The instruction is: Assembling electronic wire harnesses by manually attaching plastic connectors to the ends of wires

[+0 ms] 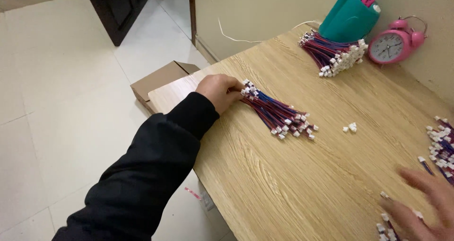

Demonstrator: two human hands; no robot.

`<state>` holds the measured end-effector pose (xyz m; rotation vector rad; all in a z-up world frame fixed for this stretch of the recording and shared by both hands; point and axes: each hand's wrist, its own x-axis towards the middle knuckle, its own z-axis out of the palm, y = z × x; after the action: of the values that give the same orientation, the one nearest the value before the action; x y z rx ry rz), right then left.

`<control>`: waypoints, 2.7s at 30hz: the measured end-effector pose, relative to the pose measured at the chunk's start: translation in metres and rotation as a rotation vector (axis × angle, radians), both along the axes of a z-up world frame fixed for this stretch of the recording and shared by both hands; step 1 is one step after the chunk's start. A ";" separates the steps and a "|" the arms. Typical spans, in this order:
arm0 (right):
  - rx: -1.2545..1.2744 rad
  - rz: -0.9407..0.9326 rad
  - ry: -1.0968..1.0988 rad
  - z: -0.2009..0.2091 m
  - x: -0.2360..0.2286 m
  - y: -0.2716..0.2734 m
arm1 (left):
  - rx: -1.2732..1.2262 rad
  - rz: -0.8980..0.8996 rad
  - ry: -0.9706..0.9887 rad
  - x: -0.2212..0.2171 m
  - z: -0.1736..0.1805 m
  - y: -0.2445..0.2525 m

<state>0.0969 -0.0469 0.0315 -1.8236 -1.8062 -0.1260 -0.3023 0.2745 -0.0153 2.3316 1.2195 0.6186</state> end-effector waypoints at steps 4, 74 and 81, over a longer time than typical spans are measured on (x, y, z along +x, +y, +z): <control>-0.074 0.130 -0.072 0.076 -0.182 0.072 | -0.050 -0.041 -0.173 -0.005 0.007 -0.011; -0.822 -0.331 -0.079 0.021 -0.053 -0.120 | 0.027 -0.035 -0.507 -0.021 0.068 -0.172; -0.223 -0.255 -0.184 -0.010 -0.095 -0.108 | 0.250 -0.078 -0.178 -0.038 0.036 -0.085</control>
<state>0.0020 -0.1553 0.0213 -2.2629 -1.7588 -0.2014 -0.3406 0.1898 0.0211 2.4484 1.0158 0.9770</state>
